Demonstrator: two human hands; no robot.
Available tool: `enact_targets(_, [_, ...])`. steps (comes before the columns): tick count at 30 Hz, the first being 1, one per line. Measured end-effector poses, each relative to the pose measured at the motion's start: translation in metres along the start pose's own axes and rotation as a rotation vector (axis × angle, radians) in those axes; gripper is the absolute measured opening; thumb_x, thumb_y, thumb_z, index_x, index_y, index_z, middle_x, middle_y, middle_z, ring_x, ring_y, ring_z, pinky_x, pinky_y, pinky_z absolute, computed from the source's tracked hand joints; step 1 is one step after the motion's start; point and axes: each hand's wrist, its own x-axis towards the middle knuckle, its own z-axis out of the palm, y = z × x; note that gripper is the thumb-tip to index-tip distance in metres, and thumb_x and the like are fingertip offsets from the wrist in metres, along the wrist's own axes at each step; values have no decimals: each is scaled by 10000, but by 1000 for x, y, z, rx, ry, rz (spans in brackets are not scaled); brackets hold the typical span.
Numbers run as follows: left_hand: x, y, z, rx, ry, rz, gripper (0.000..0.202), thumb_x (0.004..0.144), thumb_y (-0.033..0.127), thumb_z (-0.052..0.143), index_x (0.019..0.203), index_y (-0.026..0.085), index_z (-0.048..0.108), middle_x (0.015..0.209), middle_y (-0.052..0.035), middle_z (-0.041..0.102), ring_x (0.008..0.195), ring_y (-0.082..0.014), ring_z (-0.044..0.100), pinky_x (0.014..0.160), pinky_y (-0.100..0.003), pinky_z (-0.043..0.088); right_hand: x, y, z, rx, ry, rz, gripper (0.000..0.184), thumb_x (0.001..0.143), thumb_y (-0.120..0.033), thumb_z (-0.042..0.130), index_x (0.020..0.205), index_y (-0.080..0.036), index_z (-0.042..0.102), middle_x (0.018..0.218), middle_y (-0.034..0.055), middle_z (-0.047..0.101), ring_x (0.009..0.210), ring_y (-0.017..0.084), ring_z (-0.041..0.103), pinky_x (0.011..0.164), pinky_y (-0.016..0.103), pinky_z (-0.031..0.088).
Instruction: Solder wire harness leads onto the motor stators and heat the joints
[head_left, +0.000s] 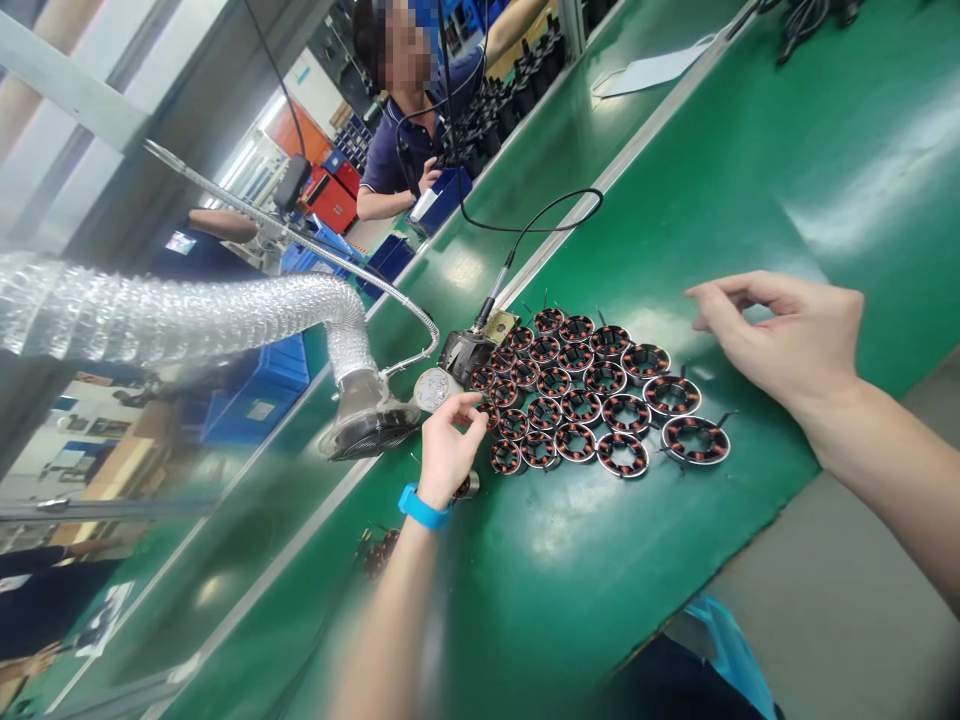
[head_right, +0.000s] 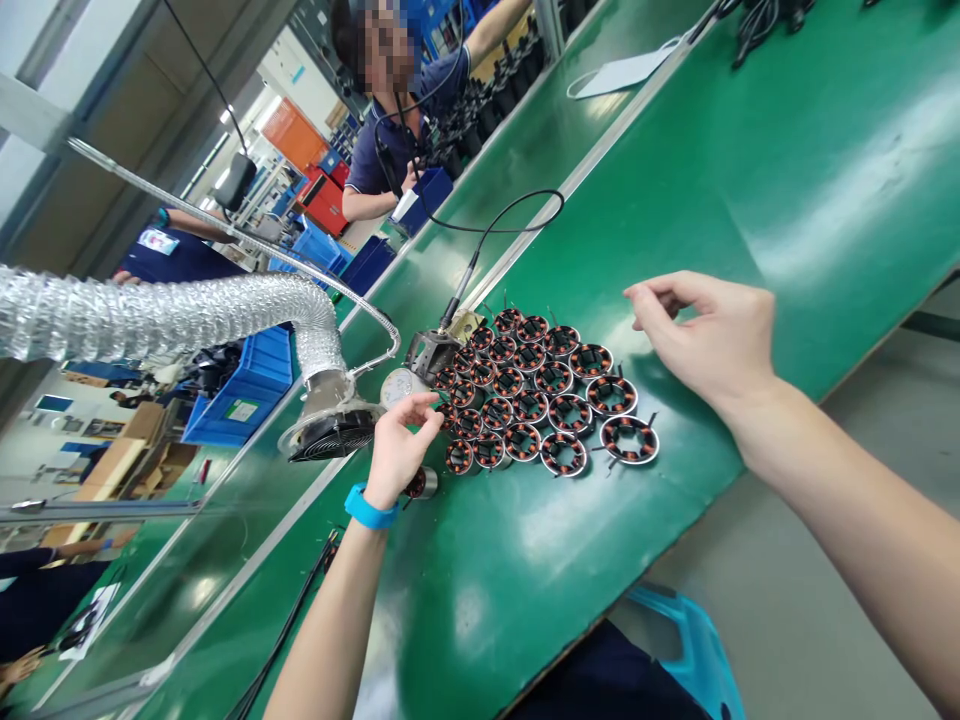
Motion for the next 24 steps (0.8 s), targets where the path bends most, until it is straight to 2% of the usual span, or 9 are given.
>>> enact_targets(4, [6, 3, -4, -28, -64, -18, 268, 823, 246, 676, 1070, 144, 696, 748, 1, 653, 698, -132, 581, 733, -263, 479, 0, 0, -1, -2, -2, -3, 196, 878, -334, 655, 809, -190, 769, 620, 19, 701, 558, 128, 638, 620, 251, 499])
enact_targets(9, [9, 14, -5, 57, -120, 15, 250, 824, 235, 670, 1062, 168, 706, 726, 7, 674, 688, -142, 589, 717, -266, 472, 0, -1, -1, 6, -12, 2, 196, 876, -336, 648, 812, -198, 771, 609, 16, 692, 548, 132, 625, 558, 245, 468])
enact_targets(14, [9, 20, 0, 174, -89, 97, 234, 782, 134, 635, 981, 200, 742, 672, 10, 678, 613, -150, 580, 651, -269, 443, 1, 1, -1, -7, -18, 33, 204, 865, -346, 647, 835, -192, 778, 625, 31, 701, 543, 143, 620, 556, 261, 463])
enact_targets(19, [10, 15, 6, 162, -87, 125, 268, 789, 108, 613, 992, 216, 750, 667, 7, 685, 612, -167, 600, 666, -288, 461, -1, 4, 0, 2, -40, 76, 216, 840, -371, 644, 847, -201, 776, 618, 38, 703, 552, 173, 637, 555, 277, 475])
enact_targets(21, [8, 18, 3, 154, -31, 142, 286, 811, 124, 625, 1053, 221, 740, 736, -11, 714, 684, -187, 637, 732, -312, 490, 1, 3, -1, 5, -52, 103, 223, 832, -371, 635, 849, -199, 775, 627, 45, 711, 558, 179, 645, 567, 282, 480])
enact_targets(24, [-9, 26, -13, 102, 148, 230, 278, 864, 166, 631, 1117, 238, 722, 948, -60, 745, 904, -232, 676, 876, -359, 504, 18, -6, 2, -6, -126, 153, 239, 823, -388, 631, 860, -197, 770, 663, 51, 728, 605, 194, 671, 607, 292, 493])
